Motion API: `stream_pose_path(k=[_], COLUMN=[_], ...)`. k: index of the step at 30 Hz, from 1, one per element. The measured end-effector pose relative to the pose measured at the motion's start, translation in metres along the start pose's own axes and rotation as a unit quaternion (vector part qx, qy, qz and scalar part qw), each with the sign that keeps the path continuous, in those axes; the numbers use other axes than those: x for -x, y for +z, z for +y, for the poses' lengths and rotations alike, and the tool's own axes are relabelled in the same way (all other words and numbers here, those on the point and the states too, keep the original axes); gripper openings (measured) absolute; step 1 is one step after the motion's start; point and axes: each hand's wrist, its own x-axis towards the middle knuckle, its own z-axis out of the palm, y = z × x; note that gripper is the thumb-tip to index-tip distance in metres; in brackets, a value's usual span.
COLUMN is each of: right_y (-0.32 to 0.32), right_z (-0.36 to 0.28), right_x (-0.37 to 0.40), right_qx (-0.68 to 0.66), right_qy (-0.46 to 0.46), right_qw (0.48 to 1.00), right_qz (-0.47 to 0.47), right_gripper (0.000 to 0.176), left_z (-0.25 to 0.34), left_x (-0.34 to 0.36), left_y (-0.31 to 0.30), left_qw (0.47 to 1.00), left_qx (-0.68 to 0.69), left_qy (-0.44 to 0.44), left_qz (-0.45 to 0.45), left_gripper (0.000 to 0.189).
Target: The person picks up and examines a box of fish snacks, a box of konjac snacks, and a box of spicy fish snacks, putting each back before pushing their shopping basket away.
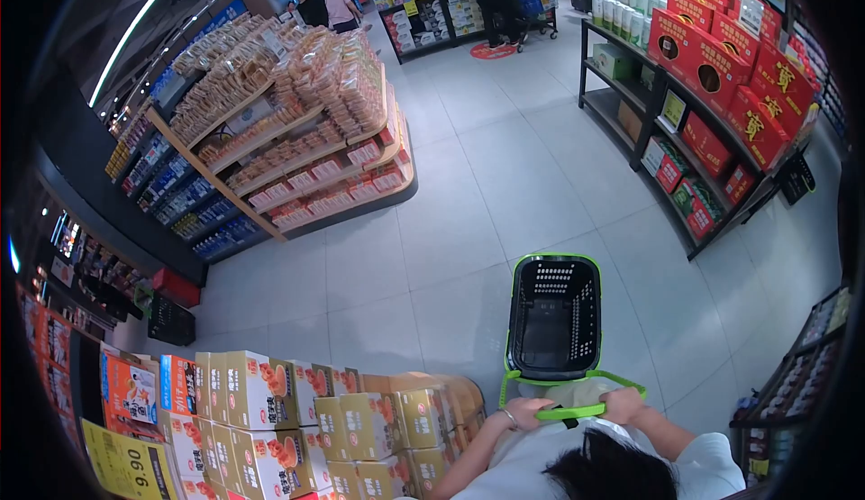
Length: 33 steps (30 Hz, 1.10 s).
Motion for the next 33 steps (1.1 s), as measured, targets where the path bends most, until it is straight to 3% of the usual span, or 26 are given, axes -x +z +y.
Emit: stream_pose_path(k=[13, 19, 26, 28, 33], right_y=[-0.004, -0.004, -0.012, -0.013, -0.017], right_z=[-0.003, -0.004, -0.004, -0.004, -0.005], right_x=[0.001, -0.005, -0.007, -0.008, -0.012], right_qx=[-0.002, -0.017, -0.008, -0.018, -0.026], right_qy=[-0.052, -0.067, -0.061, -0.059, -0.067], right_qw=[0.997, 0.996, 0.998, 0.998, 0.997], right_qz=[0.056, 0.058, 0.006, 0.010, 0.042], right_gripper=[0.037, 0.031, 0.025, 0.024, 0.025], left_z=[-0.002, 0.019, 0.026, 0.017, 0.007], left_x=[0.007, 0.021, 0.022, 0.018, 0.012], left_y=[0.023, 0.002, -0.005, -0.003, -0.011], left_qw=[0.995, 0.991, 0.993, 0.996, 0.997], left_qx=[-0.062, -0.062, -0.041, -0.035, -0.041], left_qy=[-0.075, -0.115, -0.112, -0.075, -0.047], left_qz=[0.025, 0.014, -0.002, 0.011, 0.034], left_gripper=[0.054, 0.044, 0.044, 0.052, 0.051])
